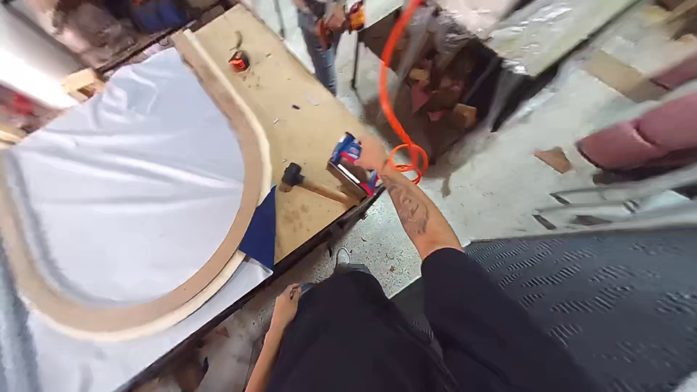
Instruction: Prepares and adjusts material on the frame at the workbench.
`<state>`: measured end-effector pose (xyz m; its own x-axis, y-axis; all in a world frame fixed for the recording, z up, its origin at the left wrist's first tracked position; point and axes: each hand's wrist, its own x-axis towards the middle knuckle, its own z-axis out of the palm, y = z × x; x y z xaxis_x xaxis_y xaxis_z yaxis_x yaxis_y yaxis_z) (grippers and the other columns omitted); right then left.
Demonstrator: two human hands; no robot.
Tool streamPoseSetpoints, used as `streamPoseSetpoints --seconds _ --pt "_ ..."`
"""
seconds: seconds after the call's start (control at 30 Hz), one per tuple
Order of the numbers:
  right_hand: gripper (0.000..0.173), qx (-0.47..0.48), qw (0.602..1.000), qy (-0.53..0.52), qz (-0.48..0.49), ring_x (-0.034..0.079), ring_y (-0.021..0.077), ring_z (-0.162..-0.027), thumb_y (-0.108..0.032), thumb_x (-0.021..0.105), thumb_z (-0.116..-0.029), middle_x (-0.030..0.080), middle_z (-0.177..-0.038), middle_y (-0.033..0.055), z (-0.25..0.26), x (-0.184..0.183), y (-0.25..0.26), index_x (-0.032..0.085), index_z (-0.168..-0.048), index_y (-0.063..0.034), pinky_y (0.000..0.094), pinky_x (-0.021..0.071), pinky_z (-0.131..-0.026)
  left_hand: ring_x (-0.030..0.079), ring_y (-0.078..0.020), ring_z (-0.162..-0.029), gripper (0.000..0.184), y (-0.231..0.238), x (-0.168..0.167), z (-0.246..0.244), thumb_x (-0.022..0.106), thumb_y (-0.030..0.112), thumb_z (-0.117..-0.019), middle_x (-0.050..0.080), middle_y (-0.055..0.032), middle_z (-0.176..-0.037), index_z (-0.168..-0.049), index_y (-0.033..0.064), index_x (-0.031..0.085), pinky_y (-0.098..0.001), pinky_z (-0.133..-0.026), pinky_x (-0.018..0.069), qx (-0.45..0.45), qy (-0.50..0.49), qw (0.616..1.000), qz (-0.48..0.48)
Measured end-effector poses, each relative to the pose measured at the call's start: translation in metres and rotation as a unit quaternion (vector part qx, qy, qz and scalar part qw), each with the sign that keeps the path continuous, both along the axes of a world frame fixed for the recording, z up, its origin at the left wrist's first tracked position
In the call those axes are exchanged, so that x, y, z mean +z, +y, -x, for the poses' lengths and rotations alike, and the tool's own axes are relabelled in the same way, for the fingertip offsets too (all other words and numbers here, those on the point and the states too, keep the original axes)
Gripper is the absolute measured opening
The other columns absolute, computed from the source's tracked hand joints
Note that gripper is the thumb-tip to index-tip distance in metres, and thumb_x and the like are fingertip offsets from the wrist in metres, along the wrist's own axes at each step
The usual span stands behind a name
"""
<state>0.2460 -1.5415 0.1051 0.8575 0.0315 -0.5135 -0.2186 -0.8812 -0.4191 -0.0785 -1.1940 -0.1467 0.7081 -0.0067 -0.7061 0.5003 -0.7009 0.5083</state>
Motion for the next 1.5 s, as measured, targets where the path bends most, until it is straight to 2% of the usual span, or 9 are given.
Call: streamPoseSetpoints --seconds 0.1,0.2,0.3,0.47,0.57,0.93,1.1,1.27,1.5 --pt "0.047 -0.088 0.966 -0.245 0.004 0.058 0.0413 -0.128 -0.001 0.074 -0.0861 0.06 -0.137 0.0273 0.058 -0.002 -0.029 0.064 -0.132 0.0029 0.0518 0.046 -0.109 0.072 -0.0277 -0.11 0.039 -0.008 -0.003 -0.015 0.055 0.032 -0.107 0.073 -0.0154 -0.121 -0.137 0.0078 0.063 -0.052 -0.102 0.0551 -0.095 -0.05 0.994 0.012" --pt "0.081 -0.224 0.943 -0.219 0.11 0.06 0.0397 -0.122 -0.004 0.082 -0.0747 0.046 -0.15 0.0231 0.121 0.016 -0.074 0.052 -0.149 -0.018 0.0507 0.0581 -0.093 0.069 -0.0321 -0.115 0.039 -0.002 -0.024 -0.022 0.054 0.034 -0.1068 0.072 -0.0154 -0.123 -0.136 0.0111 0.065 -0.0588 -0.103 0.0516 -0.23 -0.095 0.968 0.001" --pt "0.066 -0.313 0.92 -0.191 0.141 0.07 0.0269 -0.106 -0.012 0.073 -0.0837 0.07 -0.123 0.0108 0.231 0.09 -0.082 0.055 -0.146 -0.022 0.048 0.0575 -0.086 0.066 -0.0318 -0.122 0.04 -0.002 -0.018 -0.031 0.053 0.036 -0.1074 0.07 -0.0151 -0.129 -0.138 0.0128 0.064 -0.058 -0.107 0.0486 -0.337 -0.053 0.94 0.002" --pt "0.046 -0.474 0.796 -0.208 0.313 0.072 0.0311 -0.097 -0.024 0.069 -0.0903 0.074 -0.107 0.0116 0.423 0.149 -0.065 0.062 -0.135 -0.018 0.0583 0.0571 -0.078 0.066 -0.0375 -0.12 0.043 -0.007 -0.031 -0.067 0.051 0.036 -0.1082 0.069 -0.0209 -0.127 -0.138 0.0067 0.063 -0.0618 -0.106 0.0468 -0.461 -0.002 0.884 0.076" --pt "0.054 -0.541 0.735 -0.181 0.367 0.07 0.0377 -0.101 -0.035 0.067 -0.0946 0.071 -0.113 0.0196 0.525 0.14 -0.063 0.056 -0.143 -0.0128 0.064 0.055 -0.084 0.068 -0.0364 -0.115 0.045 -0.018 -0.037 -0.076 0.051 0.038 -0.1076 0.07 -0.0204 -0.123 -0.138 0.007 0.062 -0.0622 -0.103 0.0496 -0.495 0.027 0.862 0.104" --pt "0.048 -0.481 0.779 -0.155 0.371 0.053 0.0463 -0.131 -0.024 0.054 -0.1066 0.058 -0.14 0.0256 0.723 0.027 -0.096 0.05 -0.154 -0.0163 0.0657 0.0409 -0.108 0.067 -0.0329 -0.119 0.049 -0.067 -0.016 -0.064 0.047 0.039 -0.1082 0.066 -0.0193 -0.132 -0.141 0.0052 0.058 -0.0569 -0.106 0.0497 -0.591 0.005 0.789 0.168" --pt "0.047 -0.523 0.761 -0.128 0.361 0.057 0.0428 -0.131 -0.034 0.045 -0.1097 0.058 -0.142 0.0241 0.723 0.015 -0.085 0.051 -0.153 -0.0175 0.0638 0.044 -0.109 0.066 -0.0309 -0.122 0.048 -0.034 -0.017 -0.064 0.049 0.04 -0.1078 0.066 -0.0178 -0.133 -0.142 0.0067 0.058 -0.0554 -0.109 0.0487 -0.586 0.019 0.796 0.151" --pt "0.057 -0.477 0.725 -0.264 0.421 0.043 0.0416 -0.145 -0.032 0.049 -0.106 0.048 -0.151 0.0296 0.591 0.005 -0.037 0.047 -0.151 0.0031 0.0494 0.0314 -0.123 0.063 -0.0299 -0.127 0.048 0.026 -0.009 -0.066 0.047 0.04 -0.1084 0.066 -0.0173 -0.134 -0.14 0.0066 0.061 -0.0535 -0.113 0.0454 -0.458 0.034 0.871 0.174" --pt "0.062 -0.174 0.947 -0.243 0.116 0.057 0.0355 -0.133 -0.032 0.059 -0.1034 0.058 -0.144 0.023 0.359 -0.073 0.051 0.041 -0.156 -0.0034 0.0536 0.0472 -0.112 0.068 -0.0253 -0.118 0.044 0.044 0.014 -0.065 0.045 0.038 -0.109 0.07 -0.0141 -0.126 -0.133 0.0078 0.066 -0.0496 -0.108 0.0504 -0.323 -0.026 0.916 0.236"
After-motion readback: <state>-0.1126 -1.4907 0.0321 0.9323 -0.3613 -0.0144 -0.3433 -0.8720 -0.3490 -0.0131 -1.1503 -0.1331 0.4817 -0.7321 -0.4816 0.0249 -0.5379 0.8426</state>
